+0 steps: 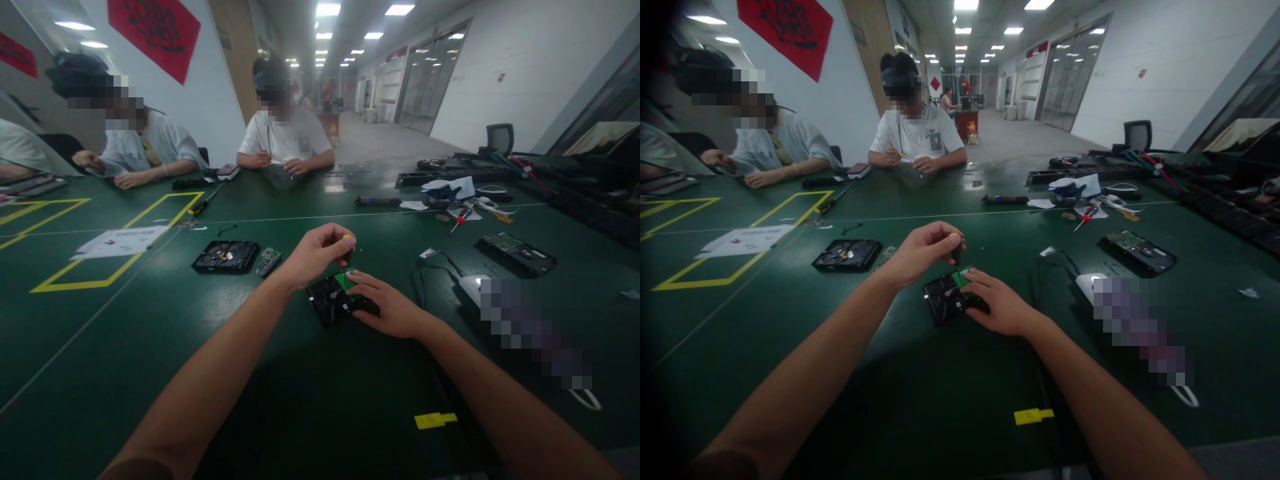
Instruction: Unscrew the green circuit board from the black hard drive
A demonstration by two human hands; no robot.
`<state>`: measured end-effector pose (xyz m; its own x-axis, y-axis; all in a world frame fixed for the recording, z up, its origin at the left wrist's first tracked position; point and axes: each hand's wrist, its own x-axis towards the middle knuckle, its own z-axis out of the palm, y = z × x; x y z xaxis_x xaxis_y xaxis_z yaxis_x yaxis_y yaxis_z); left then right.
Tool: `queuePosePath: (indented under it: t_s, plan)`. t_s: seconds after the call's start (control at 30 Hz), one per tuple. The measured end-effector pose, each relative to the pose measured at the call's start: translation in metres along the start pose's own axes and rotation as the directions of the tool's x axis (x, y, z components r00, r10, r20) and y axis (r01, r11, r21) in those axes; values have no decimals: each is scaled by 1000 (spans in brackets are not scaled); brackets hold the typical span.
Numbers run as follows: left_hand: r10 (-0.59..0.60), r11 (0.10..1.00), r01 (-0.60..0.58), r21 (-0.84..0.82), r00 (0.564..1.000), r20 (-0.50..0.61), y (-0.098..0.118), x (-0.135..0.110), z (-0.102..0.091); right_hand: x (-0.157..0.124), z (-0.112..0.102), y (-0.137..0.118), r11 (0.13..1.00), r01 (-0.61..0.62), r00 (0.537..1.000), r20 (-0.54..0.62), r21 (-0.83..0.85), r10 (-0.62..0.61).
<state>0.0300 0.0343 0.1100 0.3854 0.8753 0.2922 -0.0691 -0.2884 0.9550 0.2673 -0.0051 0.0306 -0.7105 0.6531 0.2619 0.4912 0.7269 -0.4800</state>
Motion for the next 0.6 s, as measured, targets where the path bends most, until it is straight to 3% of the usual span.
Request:
queuePosePath:
  t_s: [0.6]
  plan:
    - [-6, 996, 19, -92, 991, 130, -12, 1, 0, 0, 2, 2, 1000, 6, 1000, -11, -7, -6]
